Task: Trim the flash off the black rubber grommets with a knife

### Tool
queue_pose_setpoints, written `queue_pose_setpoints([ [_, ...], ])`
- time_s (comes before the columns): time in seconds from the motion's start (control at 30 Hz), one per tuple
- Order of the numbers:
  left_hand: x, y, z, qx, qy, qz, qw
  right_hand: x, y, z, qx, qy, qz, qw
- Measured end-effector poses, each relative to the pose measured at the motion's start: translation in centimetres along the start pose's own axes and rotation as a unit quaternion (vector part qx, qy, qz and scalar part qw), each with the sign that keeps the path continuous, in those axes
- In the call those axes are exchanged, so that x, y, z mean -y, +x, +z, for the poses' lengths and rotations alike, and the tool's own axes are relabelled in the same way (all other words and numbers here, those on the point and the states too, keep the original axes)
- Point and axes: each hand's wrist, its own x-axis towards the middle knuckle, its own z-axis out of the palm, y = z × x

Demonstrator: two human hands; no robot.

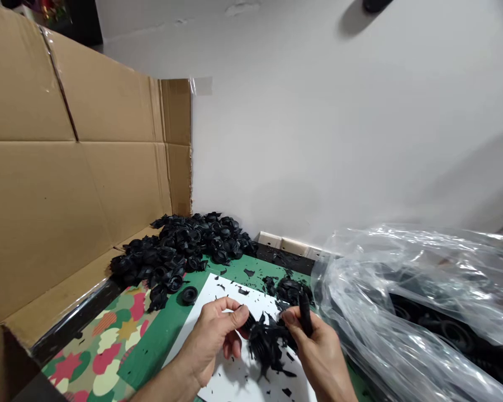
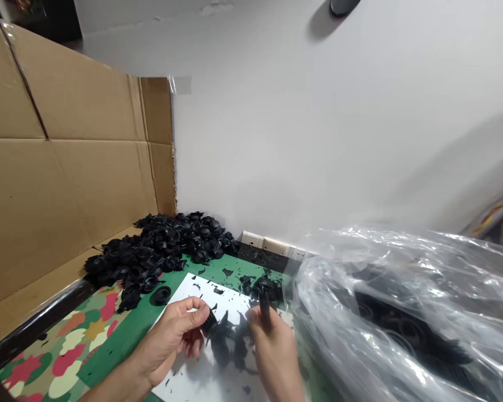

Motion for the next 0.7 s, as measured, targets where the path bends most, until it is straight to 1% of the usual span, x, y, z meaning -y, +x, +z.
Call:
queue_pose_setpoints([
  [0.07, 0.0, 0.1, 0.1, -0.009, -0.024, -0.024, 0.999, -0.1, -0.2, 0.0, -0.005, 0.013, 0.007, 1.000],
  [0.13, 0.1, 0.1, 0.3, -0.010, -0.047, -0.033, 0.998, 0.1, -0.7, 0.0, -0.027, 0.020, 0.008, 0.999],
  [0.23, 0.3, 0.1, 0.6, -0.011, -0.086, -0.027, 0.996, 1.0, -1.9, 0.6, -0.071, 0.013, -0.014, 0.997],
  [0.33, 0.8, -0.1, 1.1, -0.005, -0.103, 0.000, 0.995, 1.8, -3.0, 1.9, -0.059, 0.037, -0.029, 0.997],
  [0.43, 1.4, -0.5, 1.6, 0.003, -0.057, 0.047, 0.997, 1.9, -3.3, 3.0, -0.034, 0.072, -0.012, 0.997],
  [0.57, 2.1, -0.9, 1.9, 0.017, 0.032, 0.116, 0.993, 1.1, -2.8, 3.5, -0.021, 0.106, 0.012, 0.994],
  [0.63, 2.3, -1.0, 1.9, 0.031, 0.054, 0.127, 0.990, 0.7, -2.6, 3.5, -0.032, 0.126, 0.017, 0.991],
  [0.7, 2.4, -1.1, 2.1, 0.025, 0.077, 0.118, 0.990, 0.4, -2.5, 3.6, -0.042, 0.133, 0.012, 0.990],
])
